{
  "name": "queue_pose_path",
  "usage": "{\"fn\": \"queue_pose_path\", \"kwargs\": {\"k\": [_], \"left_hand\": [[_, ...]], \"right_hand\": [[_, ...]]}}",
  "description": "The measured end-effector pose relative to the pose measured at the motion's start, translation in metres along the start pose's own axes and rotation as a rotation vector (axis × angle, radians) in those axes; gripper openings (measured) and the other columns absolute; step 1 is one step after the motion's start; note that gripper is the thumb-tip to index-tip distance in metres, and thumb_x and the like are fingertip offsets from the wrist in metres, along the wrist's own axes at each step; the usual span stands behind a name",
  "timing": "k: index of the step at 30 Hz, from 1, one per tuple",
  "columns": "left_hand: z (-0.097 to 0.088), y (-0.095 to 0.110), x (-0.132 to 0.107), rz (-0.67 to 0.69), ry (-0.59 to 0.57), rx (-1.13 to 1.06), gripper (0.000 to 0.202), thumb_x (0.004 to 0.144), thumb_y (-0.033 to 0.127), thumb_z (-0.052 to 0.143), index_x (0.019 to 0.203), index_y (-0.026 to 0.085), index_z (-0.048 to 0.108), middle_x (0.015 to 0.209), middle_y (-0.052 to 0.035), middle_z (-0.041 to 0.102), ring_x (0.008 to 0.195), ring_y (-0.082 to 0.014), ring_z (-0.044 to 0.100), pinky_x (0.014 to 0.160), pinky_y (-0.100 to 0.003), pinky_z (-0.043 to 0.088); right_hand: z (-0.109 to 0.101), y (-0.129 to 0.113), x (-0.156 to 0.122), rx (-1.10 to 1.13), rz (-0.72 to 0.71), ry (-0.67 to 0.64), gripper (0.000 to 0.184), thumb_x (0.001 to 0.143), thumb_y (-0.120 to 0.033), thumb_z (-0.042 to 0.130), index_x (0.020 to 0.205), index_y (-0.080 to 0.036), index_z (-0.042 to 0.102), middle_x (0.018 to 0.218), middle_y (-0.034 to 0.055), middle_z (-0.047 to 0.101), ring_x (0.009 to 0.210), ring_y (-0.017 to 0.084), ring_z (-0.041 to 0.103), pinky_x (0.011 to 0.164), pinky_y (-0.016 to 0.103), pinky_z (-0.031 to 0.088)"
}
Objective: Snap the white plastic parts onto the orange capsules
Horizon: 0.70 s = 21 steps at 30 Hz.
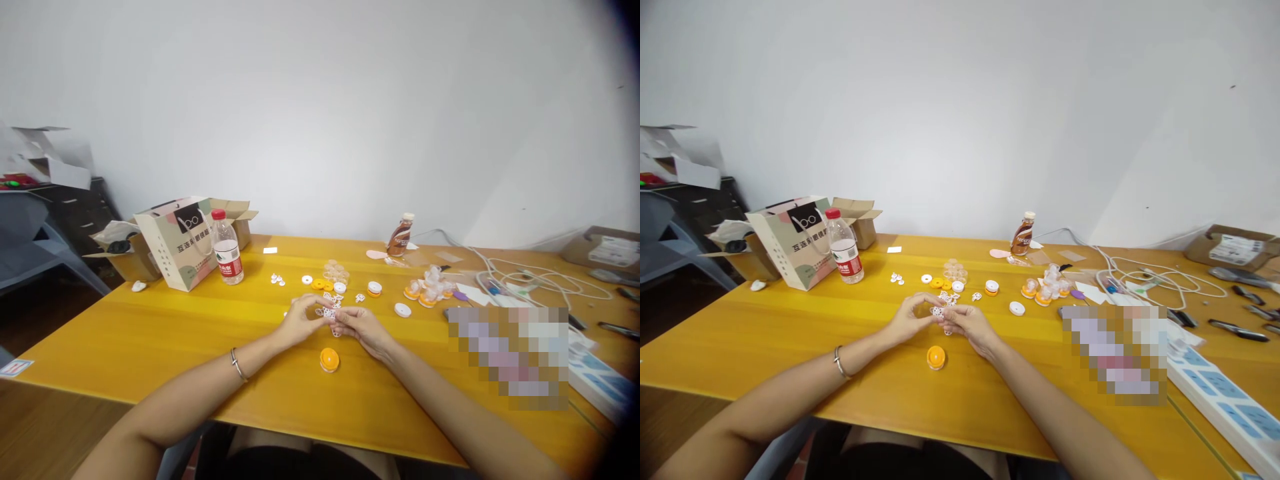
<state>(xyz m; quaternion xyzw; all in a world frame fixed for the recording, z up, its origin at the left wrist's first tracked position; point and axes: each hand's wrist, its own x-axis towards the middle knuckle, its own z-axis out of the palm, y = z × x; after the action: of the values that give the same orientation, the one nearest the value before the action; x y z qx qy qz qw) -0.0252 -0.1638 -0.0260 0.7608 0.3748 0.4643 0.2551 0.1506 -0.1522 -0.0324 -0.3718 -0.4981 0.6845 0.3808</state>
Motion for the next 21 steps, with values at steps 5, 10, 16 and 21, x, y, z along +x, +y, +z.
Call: {"fn": "queue_pose_path", "kwargs": {"k": [5, 10, 16, 21], "left_hand": [[-0.002, 0.002, -0.001, 0.006, -0.014, 0.092, 0.019, 0.068, 0.030, 0.066, 0.083, 0.019, 0.062, 0.096, -0.0047, 0.064, 0.096, -0.0201, 0.054, 0.091, -0.036, 0.034], [0.004, 0.004, -0.003, -0.032, -0.036, -0.051, 0.023, 0.072, 0.031, 0.062, 0.090, 0.017, 0.063, 0.093, -0.0059, 0.065, 0.090, -0.0182, 0.057, 0.085, -0.031, 0.040], [0.000, 0.000, 0.000, -0.139, 0.013, -0.239, 0.029, 0.075, 0.033, 0.057, 0.096, 0.013, 0.062, 0.090, -0.0076, 0.066, 0.082, -0.0163, 0.060, 0.077, -0.026, 0.046], [-0.030, 0.014, 0.003, -0.024, -0.308, -0.119, 0.026, 0.080, 0.029, 0.051, 0.100, 0.016, 0.061, 0.094, -0.0074, 0.062, 0.083, -0.0142, 0.057, 0.073, -0.023, 0.046]], "right_hand": [[0.005, -0.002, -0.001, -0.018, -0.042, 0.005, 0.021, 0.059, -0.030, 0.072, 0.072, -0.015, 0.066, 0.068, 0.0026, 0.067, 0.060, 0.010, 0.059, 0.062, 0.023, 0.046], [0.007, 0.001, 0.001, -0.059, -0.135, 0.073, 0.023, 0.059, -0.032, 0.071, 0.071, -0.014, 0.062, 0.061, 0.0004, 0.063, 0.055, 0.009, 0.054, 0.058, 0.023, 0.043], [0.003, -0.006, -0.004, -0.290, -0.260, 0.054, 0.036, 0.064, -0.042, 0.065, 0.088, -0.019, 0.049, 0.075, 0.0002, 0.057, 0.070, 0.014, 0.054, 0.066, 0.028, 0.042], [0.001, -0.014, -0.022, -0.906, -0.350, -0.260, 0.054, 0.048, -0.044, 0.074, 0.092, -0.022, 0.051, 0.094, 0.0016, 0.048, 0.088, 0.018, 0.046, 0.081, 0.032, 0.038]]}}
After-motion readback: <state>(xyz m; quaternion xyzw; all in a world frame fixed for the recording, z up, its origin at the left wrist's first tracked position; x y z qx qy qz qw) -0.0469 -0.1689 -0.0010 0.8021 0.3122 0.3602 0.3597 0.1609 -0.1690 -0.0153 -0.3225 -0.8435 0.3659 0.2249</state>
